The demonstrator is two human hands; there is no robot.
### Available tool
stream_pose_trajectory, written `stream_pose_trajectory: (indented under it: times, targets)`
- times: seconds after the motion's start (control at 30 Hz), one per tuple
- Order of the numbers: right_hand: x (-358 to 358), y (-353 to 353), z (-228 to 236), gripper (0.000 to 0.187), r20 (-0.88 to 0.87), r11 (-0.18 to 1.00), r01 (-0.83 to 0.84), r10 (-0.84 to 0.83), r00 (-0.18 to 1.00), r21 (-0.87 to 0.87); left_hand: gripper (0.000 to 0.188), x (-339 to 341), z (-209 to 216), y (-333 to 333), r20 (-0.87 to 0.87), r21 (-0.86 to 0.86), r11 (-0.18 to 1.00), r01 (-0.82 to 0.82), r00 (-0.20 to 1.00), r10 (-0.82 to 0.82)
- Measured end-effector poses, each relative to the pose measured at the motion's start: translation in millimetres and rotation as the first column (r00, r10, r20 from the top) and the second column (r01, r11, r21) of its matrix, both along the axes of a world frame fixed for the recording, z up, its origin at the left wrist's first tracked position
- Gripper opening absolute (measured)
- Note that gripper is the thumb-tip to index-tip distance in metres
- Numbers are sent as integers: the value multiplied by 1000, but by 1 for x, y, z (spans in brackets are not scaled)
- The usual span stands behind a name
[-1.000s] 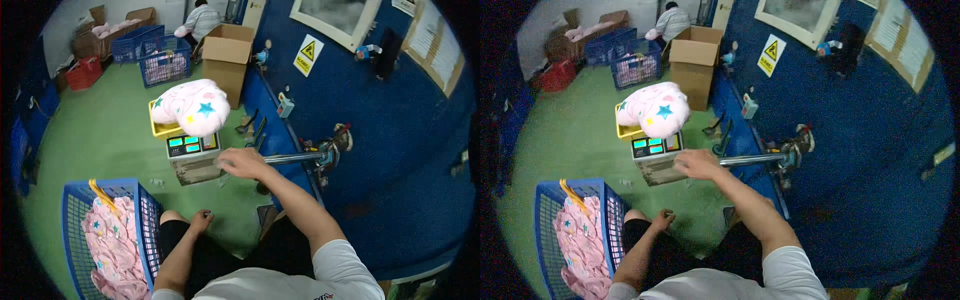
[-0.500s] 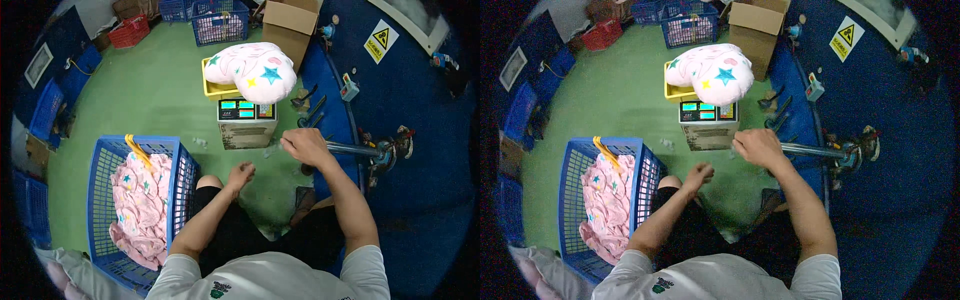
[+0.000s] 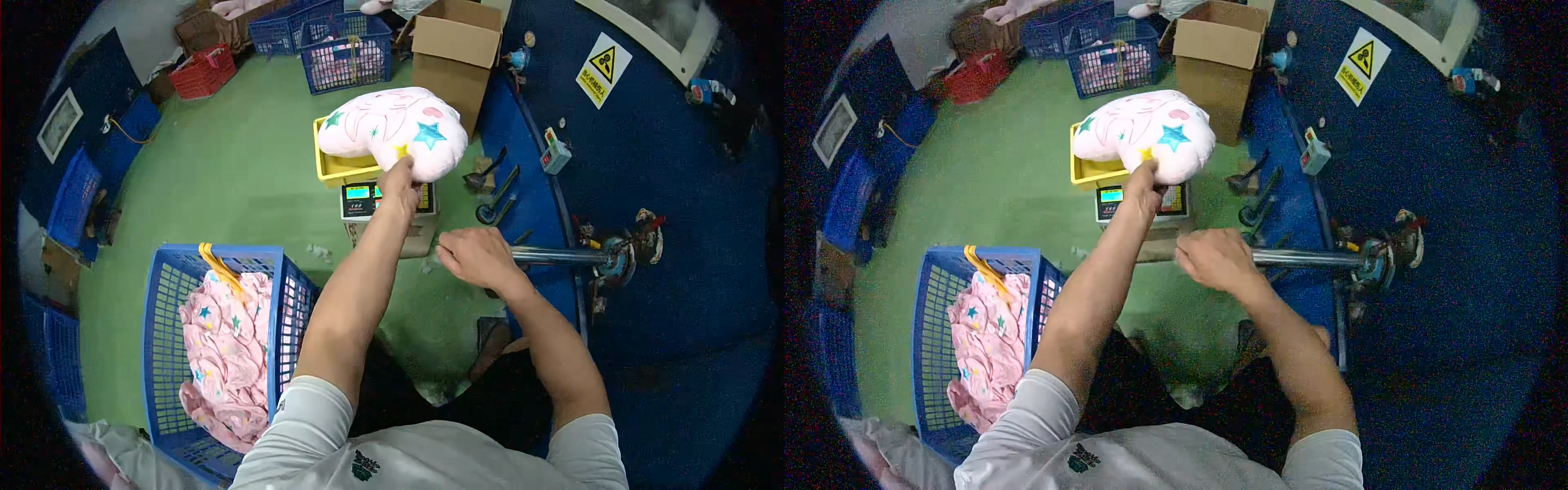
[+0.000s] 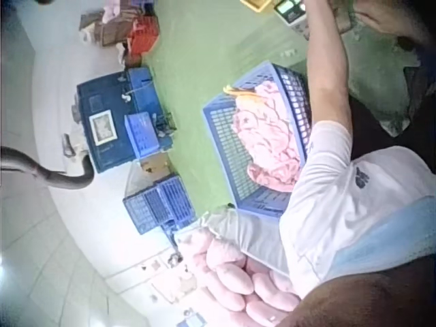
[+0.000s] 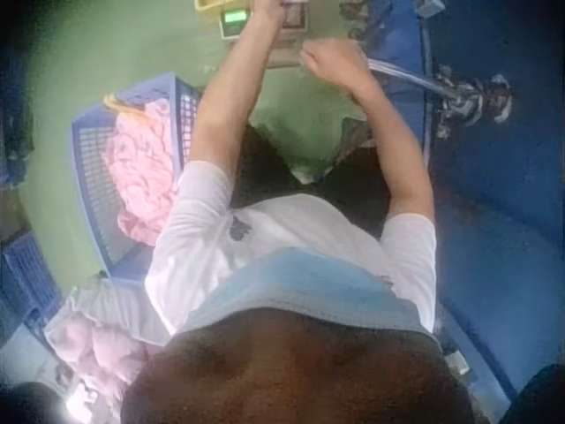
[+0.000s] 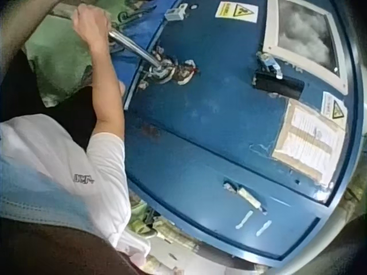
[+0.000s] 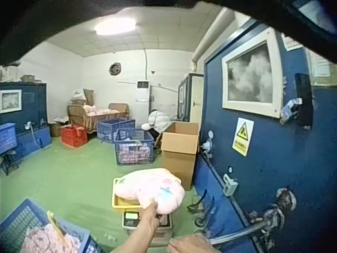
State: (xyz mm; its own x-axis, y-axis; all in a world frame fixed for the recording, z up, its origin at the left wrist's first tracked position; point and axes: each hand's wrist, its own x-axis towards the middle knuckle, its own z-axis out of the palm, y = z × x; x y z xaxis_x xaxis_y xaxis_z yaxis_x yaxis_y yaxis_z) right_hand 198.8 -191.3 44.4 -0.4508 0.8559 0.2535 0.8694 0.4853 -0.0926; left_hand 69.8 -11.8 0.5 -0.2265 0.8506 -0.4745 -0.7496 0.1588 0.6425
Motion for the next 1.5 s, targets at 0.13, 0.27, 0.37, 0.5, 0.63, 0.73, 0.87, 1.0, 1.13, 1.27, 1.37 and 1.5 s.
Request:
stream_pose_trajectory:
  times: [0.13, 0.27, 0.37, 0.5, 0.63, 0.73, 0.87, 1.0, 1.13, 1.27, 1.37, 1.5]
  targets:
    - [5, 1, -1, 23, -7, 999, 9, -9, 1000, -31, 49, -11, -25, 10, -10, 44, 998, 49, 999, -49]
    - [7, 2, -4, 23, -6, 999, 14, -14, 1000, -37, 47, -68, -40, -8, 60, 261, 956, 133, 986, -154]
    - [6, 3, -6, 22, -10, 998, 26, -26, 1000, -58, 43, -128, -45, -46, 26, 354, 912, 206, 973, -230]
    - [4, 1, -7, 21, -18, 997, 64, -65, 998, -53, 40, -176, -47, -117, 7, 322, 919, 228, 970, -243]
    - [1, -2, -5, 22, -6, 987, 104, -105, 994, -121, 41, -171, -45, -175, -55, 343, 891, 297, 954, -296]
    - [-3, -4, -4, 24, -103, 993, 82, -90, 991, -81, 40, -164, -40, -198, -69, 352, 881, 318, 947, -314]
    - [-19, -17, -9, 31, -463, 999, 3, 14, 886, 35, 40, -160, -45, -211, -70, 372, 865, 338, 939, -337]
    - [-52, -57, -31, 36, -601, 963, 209, -269, 752, -170, 39, -160, -71, -216, -183, 216, 891, 400, 913, -366]
    - [-68, -81, -55, 34, -737, 919, 297, -386, 555, -258, 38, -151, -92, -211, -279, 211, 864, 457, 875, -395]
    - [-39, -76, -62, 40, -811, 888, 349, -429, 399, -298, 37, -109, -95, -202, -393, 156, 834, 530, 808, -440]
    - [-22, -76, -68, 43, -752, 833, 360, -542, 374, -422, 37, -80, -89, -195, -473, 270, 828, 492, 817, -331]
    - [-36, -91, -79, 46, -706, 883, 457, -390, 592, -105, 37, -84, -77, -192, -534, 194, 802, 565, 746, -397]
